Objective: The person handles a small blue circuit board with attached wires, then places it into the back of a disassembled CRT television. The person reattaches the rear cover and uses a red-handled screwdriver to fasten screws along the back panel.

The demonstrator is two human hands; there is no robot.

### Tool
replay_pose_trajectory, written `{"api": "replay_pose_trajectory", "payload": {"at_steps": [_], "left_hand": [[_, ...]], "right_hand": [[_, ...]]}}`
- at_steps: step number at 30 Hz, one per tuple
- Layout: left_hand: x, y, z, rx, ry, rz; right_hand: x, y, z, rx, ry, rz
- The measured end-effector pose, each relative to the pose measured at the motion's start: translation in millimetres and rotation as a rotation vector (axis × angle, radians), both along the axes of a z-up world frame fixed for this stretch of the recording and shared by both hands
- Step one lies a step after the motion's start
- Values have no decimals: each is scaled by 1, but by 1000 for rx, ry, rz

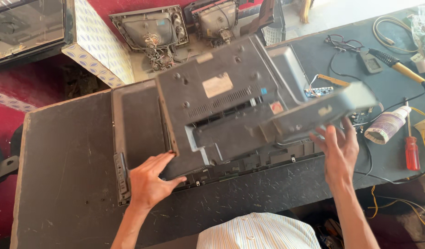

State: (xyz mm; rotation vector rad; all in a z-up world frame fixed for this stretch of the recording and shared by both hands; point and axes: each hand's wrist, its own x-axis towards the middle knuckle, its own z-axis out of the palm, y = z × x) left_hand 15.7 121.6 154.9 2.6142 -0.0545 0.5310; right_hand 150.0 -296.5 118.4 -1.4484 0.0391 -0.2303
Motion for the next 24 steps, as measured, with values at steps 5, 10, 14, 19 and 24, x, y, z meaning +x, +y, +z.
{"api": "replay_pose_trajectory", "payload": {"at_steps": [5,10,14,19,24], "left_hand": [[3,10,-19,67,41,-60],[-3,32,-28,58,116,-41],[-7,38,-37,64,111,-45],[-11,42,-48,65,114,-44],[-11,49,-46,60,82,-91]], "right_hand": [[-22,-5,-36,-67,135,-11],[-28,4,-47,-388,171,-50],[-33,3,-40,-759,178,-128],[-28,-10,-27,-1171,-205,-172],[-15,-21,-18,-1065,-297,-15]]}}
